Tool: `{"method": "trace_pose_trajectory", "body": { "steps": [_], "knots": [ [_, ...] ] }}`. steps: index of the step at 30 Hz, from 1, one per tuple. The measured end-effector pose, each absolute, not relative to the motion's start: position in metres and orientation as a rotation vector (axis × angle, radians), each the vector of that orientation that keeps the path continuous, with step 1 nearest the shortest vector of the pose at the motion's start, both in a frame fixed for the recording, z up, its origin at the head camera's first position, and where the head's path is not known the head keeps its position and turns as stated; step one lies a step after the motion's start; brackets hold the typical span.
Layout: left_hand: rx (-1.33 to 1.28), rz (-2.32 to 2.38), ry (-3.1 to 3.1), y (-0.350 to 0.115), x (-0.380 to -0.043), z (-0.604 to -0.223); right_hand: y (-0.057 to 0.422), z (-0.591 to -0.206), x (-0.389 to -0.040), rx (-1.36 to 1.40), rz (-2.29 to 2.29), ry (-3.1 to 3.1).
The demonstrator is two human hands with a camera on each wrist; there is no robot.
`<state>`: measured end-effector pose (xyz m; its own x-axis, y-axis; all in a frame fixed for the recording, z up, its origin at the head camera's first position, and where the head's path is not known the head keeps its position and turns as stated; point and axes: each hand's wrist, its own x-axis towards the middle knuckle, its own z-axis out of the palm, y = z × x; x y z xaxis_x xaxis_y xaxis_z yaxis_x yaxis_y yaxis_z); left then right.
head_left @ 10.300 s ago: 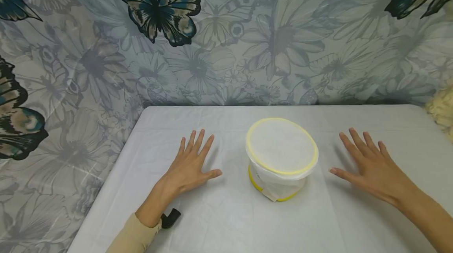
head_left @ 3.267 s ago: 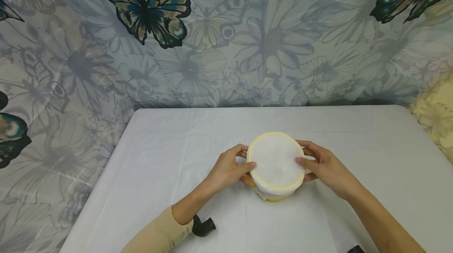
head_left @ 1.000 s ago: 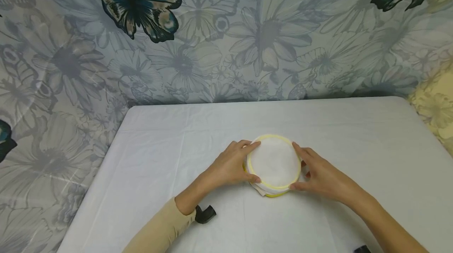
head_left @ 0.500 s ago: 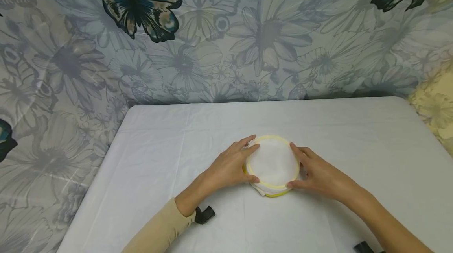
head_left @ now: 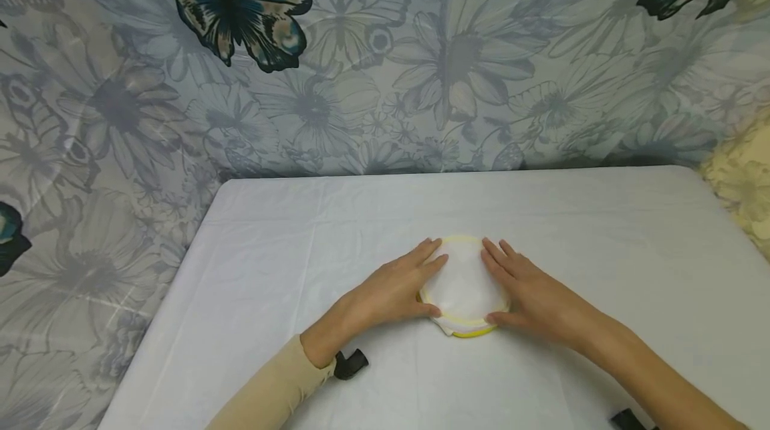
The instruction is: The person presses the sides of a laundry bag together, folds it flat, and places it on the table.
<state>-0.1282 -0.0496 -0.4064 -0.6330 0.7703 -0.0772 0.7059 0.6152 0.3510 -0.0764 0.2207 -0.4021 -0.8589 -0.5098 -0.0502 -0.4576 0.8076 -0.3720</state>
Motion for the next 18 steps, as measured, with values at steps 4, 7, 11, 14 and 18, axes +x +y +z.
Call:
{"method": "trace_pose_trajectory", "body": {
  "steps": [4, 7, 11, 14, 18],
  "knots": [
    [1.285, 0.334, 2.617, -0.05, -0.128, -0.405, 0.216, -0.402, -0.076, -0.97, -0.412, 2.838],
    [1.331, 0.271, 2.6, -0.048, -0.128, -0.404, 0.214, -0.402, -0.075, -1.056, -0.365, 2.842],
    [1.371, 0.224, 2.553, -0.044, -0.129, -0.405, 0.21, -0.406, -0.075, -1.057, -0.332, 2.855],
    [1.381, 0.189, 2.521, -0.042, -0.129, -0.405, 0.206, -0.412, -0.076, -1.04, -0.265, 2.889],
    [1.375, 0.129, 2.492, -0.039, -0.129, -0.406, 0.202, -0.42, -0.075, -1.04, -0.179, 2.918]
  ]
}}
